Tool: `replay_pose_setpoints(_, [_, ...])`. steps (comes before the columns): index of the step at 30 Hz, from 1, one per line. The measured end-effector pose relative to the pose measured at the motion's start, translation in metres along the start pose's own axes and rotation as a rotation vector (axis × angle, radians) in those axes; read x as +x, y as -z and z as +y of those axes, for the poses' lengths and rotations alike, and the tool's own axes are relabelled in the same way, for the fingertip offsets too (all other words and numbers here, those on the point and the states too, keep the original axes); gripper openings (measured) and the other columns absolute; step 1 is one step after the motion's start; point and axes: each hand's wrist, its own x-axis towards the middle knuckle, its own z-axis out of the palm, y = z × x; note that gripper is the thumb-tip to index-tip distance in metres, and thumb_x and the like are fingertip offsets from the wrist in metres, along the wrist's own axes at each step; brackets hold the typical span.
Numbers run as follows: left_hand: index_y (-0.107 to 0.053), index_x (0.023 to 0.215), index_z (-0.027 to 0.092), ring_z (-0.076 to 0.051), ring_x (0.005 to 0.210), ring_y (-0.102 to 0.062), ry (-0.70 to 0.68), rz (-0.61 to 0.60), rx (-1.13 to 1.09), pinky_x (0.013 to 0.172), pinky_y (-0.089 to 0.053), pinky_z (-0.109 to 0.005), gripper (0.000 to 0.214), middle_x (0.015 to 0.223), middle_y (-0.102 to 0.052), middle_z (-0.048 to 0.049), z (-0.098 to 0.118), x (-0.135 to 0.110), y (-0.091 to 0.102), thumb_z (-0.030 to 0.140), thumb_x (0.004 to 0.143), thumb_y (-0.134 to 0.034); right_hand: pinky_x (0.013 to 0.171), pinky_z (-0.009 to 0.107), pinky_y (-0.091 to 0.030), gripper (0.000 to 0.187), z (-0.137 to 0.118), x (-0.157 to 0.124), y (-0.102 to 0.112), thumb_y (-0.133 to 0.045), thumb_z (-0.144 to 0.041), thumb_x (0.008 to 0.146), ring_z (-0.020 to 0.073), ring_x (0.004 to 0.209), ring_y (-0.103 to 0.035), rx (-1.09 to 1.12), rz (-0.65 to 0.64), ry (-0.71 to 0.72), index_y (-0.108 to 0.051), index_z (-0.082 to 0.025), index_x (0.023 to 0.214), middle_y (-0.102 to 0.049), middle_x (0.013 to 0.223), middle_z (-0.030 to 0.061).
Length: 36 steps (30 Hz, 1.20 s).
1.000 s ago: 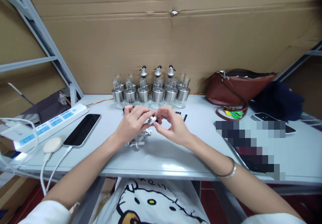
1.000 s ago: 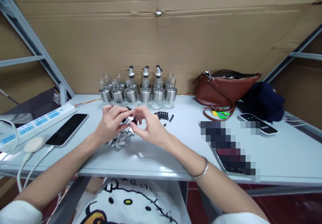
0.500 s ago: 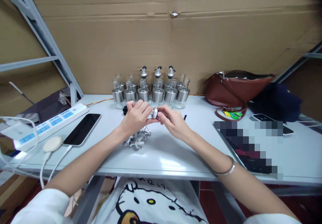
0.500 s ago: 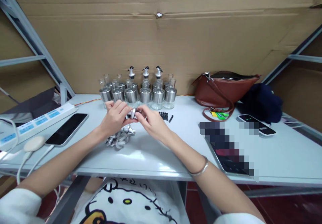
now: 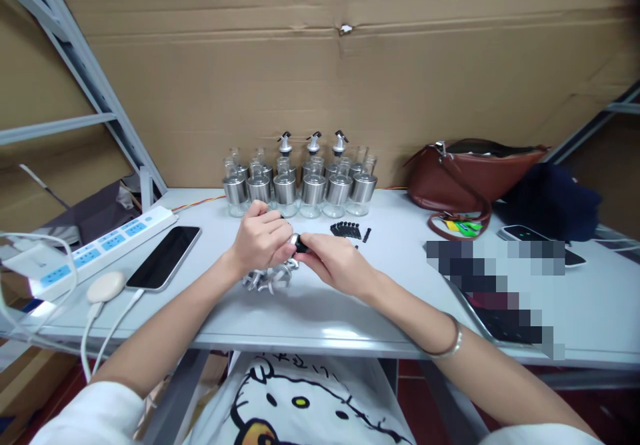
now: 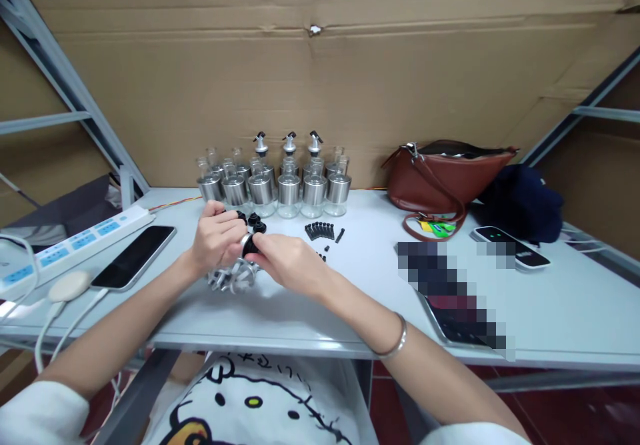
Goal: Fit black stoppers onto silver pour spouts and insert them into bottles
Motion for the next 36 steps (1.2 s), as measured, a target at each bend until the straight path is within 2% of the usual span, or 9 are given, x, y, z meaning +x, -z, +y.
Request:
replay_pose_setpoints(2, [-0.036,0.054,0.019,-0.013,0.046,-0.032,0.101,-0.016,-0.08,0.062,-0.024,-0.033,0.052,0.045,-0.043,0.003,0.003,0.001,0.0,0.031,0.099,-0.013,0.05,0.025,-0.031,0.026,0.001,0.0,0.002,-0.033,-0.03,0.098,0.0124,0.053,-0.044,-0.064,-0.016,0.042,-0.05,-0.018,0.081,-0.05,0.059,0.0001])
replay_pose_setpoints(5, [-0.033,0.051,0.019,-0.012,0.044,-0.029,0.361,-0.154,-0.249,0.063,-0.027,-0.033,0.053,0.044,-0.04,0.0039,0.012,0.004,-0.004,0.03,0.099,-0.013,0.047,0.027,-0.026,0.027,0.005,0.0,0.006,-0.037,-0.027,0.095,0.013,0.05,-0.041,-0.138,-0.062,0.05,-0.049,-0.02,0.072,-0.045,0.054,-0.001])
replay_pose_setpoints(8, [-0.03,0.047,0.02,-0.012,0.045,-0.031,0.649,-0.285,-0.464,0.059,-0.029,-0.031,0.058,0.043,-0.037,0.003,0.023,0.005,-0.011,0.044,0.097,-0.012,0.046,0.028,-0.022,0.027,0.01,0.0,0.007,-0.043,-0.026,0.089,0.013,0.046,-0.035,-0.215,-0.07,0.02,-0.045,-0.022,0.063,-0.039,0.049,-0.0023])
replay_pose_setpoints(12, [-0.027,0.047,0.021,-0.012,0.044,-0.031,1.093,-0.382,-0.762,0.049,-0.028,-0.028,0.06,0.041,-0.03,0.0033,0.035,0.005,-0.014,0.063,0.089,-0.019,0.048,0.028,-0.022,0.026,0.011,0.0,0.003,-0.044,-0.032,0.083,0.0129,0.044,-0.029,-0.275,-0.027,-0.057,-0.043,-0.022,0.059,-0.037,0.046,-0.0025])
replay_pose_setpoints(15, [-0.031,0.048,0.021,-0.011,0.044,-0.033,1.198,-0.435,-0.918,0.047,-0.029,-0.027,0.06,0.043,-0.035,0.0031,0.04,0.005,-0.012,0.067,0.085,-0.024,0.048,0.027,-0.021,0.031,0.009,0.0,0.0,-0.043,-0.037,0.083,0.012,0.043,-0.023,-0.227,-0.042,-0.081,-0.037,-0.022,0.057,-0.033,0.045,-0.0033])
replay_pose_setpoints(19, [-0.027,0.045,0.022,-0.011,0.042,-0.03,1.084,-0.423,-0.784,0.048,-0.026,-0.029,0.059,0.04,-0.031,0.0035,0.042,0.007,-0.01,0.061,0.089,-0.02,0.046,0.027,-0.019,0.032,0.007,0.0,0.0,-0.043,-0.035,0.081,0.0109,0.042,-0.021,-0.162,-0.087,-0.098,-0.029,-0.022,0.055,-0.03,0.044,-0.004])
replay_pose_setpoints(27, [-0.032,0.047,0.018,-0.009,0.042,-0.027,0.609,-0.114,-0.289,0.066,-0.028,-0.033,0.056,0.041,-0.039,0.0049,0.044,0.005,-0.001,0.028,0.099,-0.013,0.045,0.03,-0.019,0.033,-0.003,0.002,-0.007,-0.034,-0.041,0.084,0.0115,0.04,-0.019,-0.093,-0.04,-0.195,-0.023,-0.024,0.058,-0.026,0.044,-0.0046])
replay_pose_setpoints(31, [-0.036,0.051,0.018,-0.01,0.041,-0.031,0.391,0.055,-0.102,0.066,-0.024,-0.034,0.052,0.042,-0.04,0.0052,0.038,0.003,0.003,0.023,0.099,-0.017,0.044,0.027,-0.019,0.028,-0.014,0.002,-0.01,-0.033,-0.037,0.085,0.0107,0.04,-0.022,0.07,-0.065,-0.348,-0.025,-0.024,0.062,-0.027,0.045,-0.0053])
replay_pose_setpoints(36, [-0.039,0.05,0.017,-0.01,0.042,-0.034,0.218,0.063,0.074,0.067,-0.022,-0.035,0.05,0.041,-0.044,0.0049,0.025,0.0,0.002,0.02,0.097,-0.021,0.046,0.023,-0.027,0.04,-0.022,-0.001,-0.019,-0.026,-0.046,0.091,0.0088,0.043,-0.032,0.497,-0.1,-0.627,-0.033,-0.022,0.06,-0.037,0.047,-0.004])
